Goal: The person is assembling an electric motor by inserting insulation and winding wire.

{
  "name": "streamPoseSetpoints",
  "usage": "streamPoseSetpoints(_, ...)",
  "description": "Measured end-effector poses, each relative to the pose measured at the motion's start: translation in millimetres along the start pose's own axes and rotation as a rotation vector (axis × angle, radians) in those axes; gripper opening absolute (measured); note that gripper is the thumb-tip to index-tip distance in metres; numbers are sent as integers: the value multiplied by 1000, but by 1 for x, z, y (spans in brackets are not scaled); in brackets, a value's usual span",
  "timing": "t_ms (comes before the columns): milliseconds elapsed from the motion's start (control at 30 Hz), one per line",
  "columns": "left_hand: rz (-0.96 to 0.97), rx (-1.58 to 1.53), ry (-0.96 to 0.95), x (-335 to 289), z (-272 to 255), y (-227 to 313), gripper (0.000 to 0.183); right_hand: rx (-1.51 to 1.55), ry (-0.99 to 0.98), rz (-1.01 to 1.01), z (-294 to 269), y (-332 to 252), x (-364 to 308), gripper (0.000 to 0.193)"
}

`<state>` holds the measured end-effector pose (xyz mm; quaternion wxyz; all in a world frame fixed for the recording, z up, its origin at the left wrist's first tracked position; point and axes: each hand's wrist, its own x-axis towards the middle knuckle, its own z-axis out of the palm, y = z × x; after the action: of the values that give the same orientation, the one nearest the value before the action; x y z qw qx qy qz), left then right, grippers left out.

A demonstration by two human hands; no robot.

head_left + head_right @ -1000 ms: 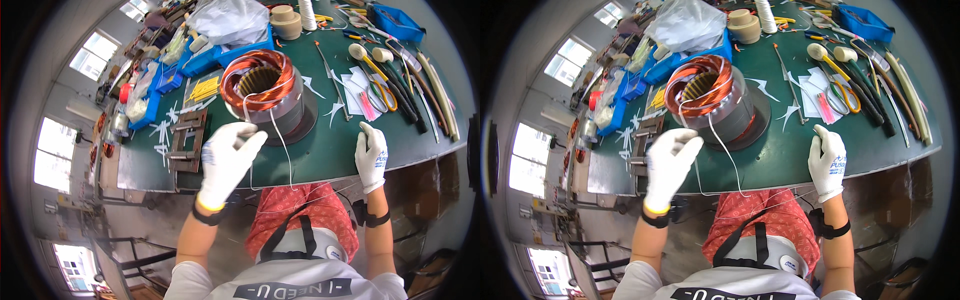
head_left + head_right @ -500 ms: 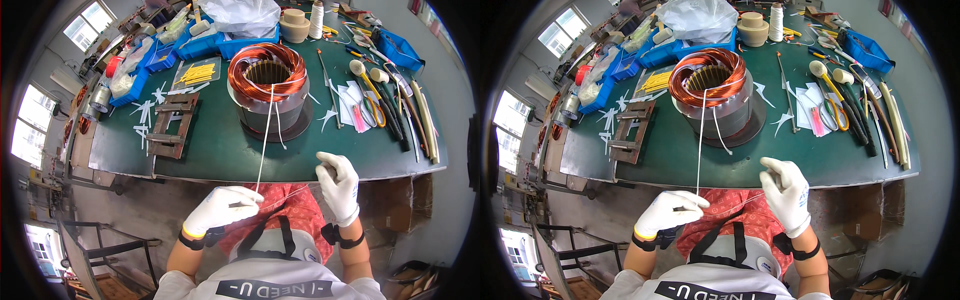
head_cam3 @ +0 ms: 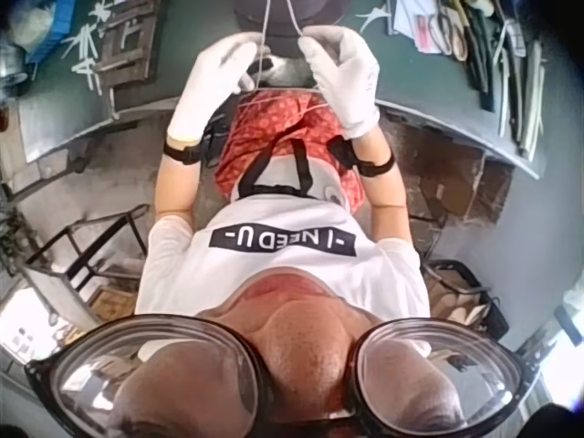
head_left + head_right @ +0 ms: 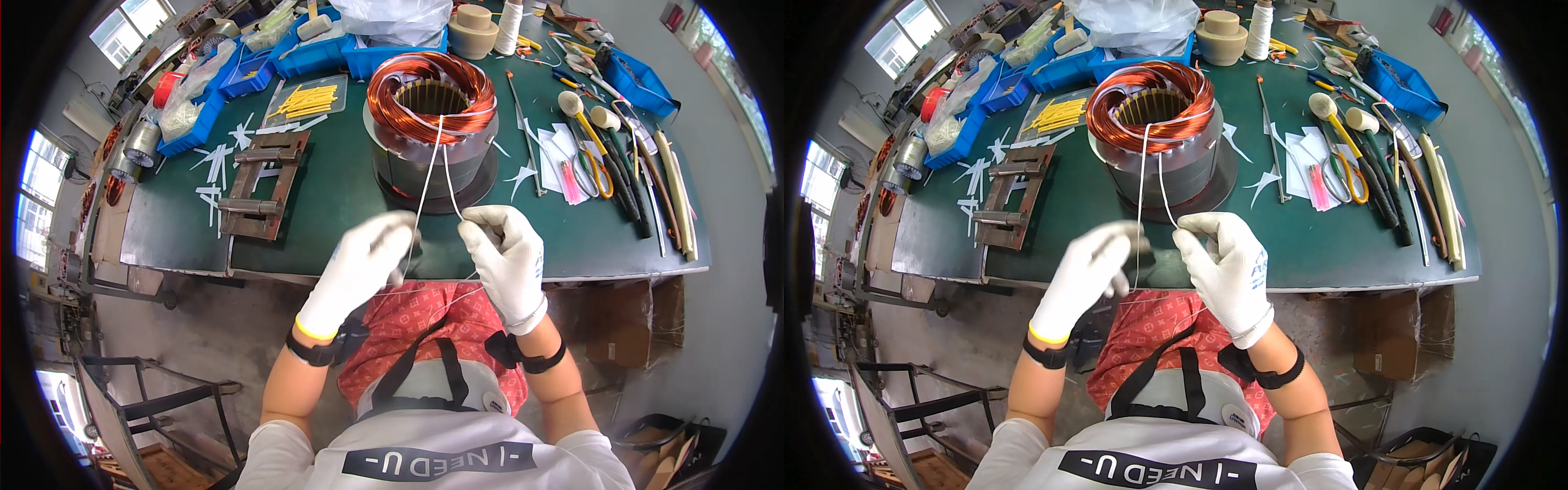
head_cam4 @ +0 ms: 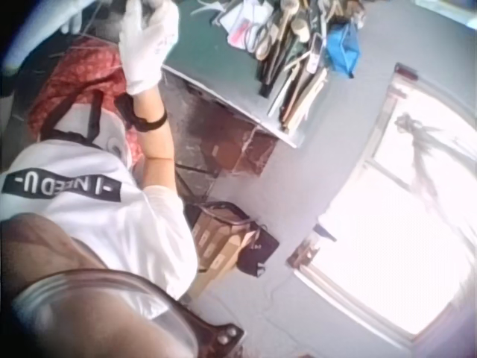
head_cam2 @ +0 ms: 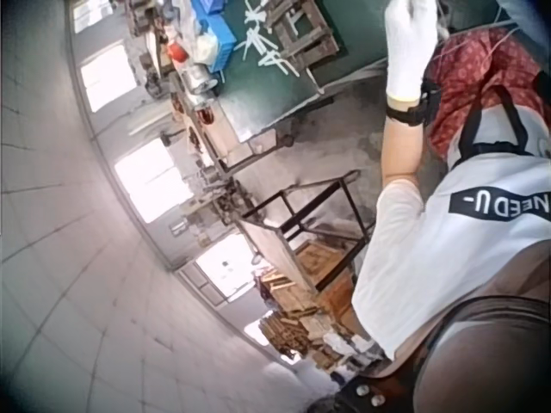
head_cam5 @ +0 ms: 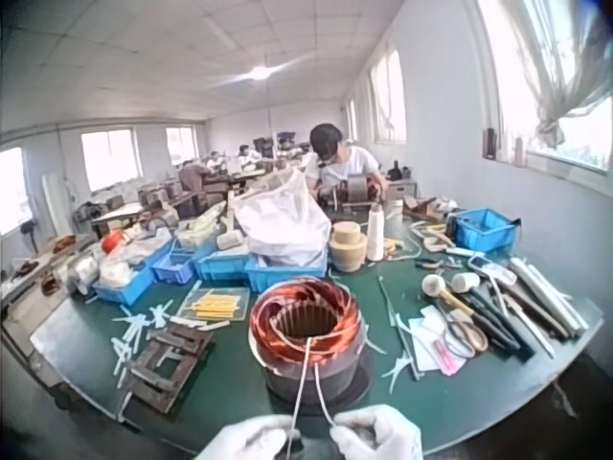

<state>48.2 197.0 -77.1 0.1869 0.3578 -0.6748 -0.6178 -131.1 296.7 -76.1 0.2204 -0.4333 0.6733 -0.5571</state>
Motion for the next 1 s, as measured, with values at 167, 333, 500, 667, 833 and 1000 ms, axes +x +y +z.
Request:
streamPoseSetpoints(167,-34,-705,-220,32,4,23,38,-253,10,-553,-5,-12,-7,14)
streamPoseSetpoints(333,128,-427,106,31,27,42,14,-180,44,-635,-17,-38,13,13)
streamPoseSetpoints(500,1191,1129,644,42,16,52,23,-318,12,-746,-11,-53,60,8)
streamPoseSetpoints(667,1293,1227,576,36,-2,43,39,16,-329,-274,-14,-46,61,13)
streamPoseSetpoints(833,1161,1216,474,40,15,45,20,176,-418,-245,-23,-41,50,23)
streamPoseSetpoints(1000,325,-379,206,33,41,40,9,264,-265,-67,-20,-38,31,25)
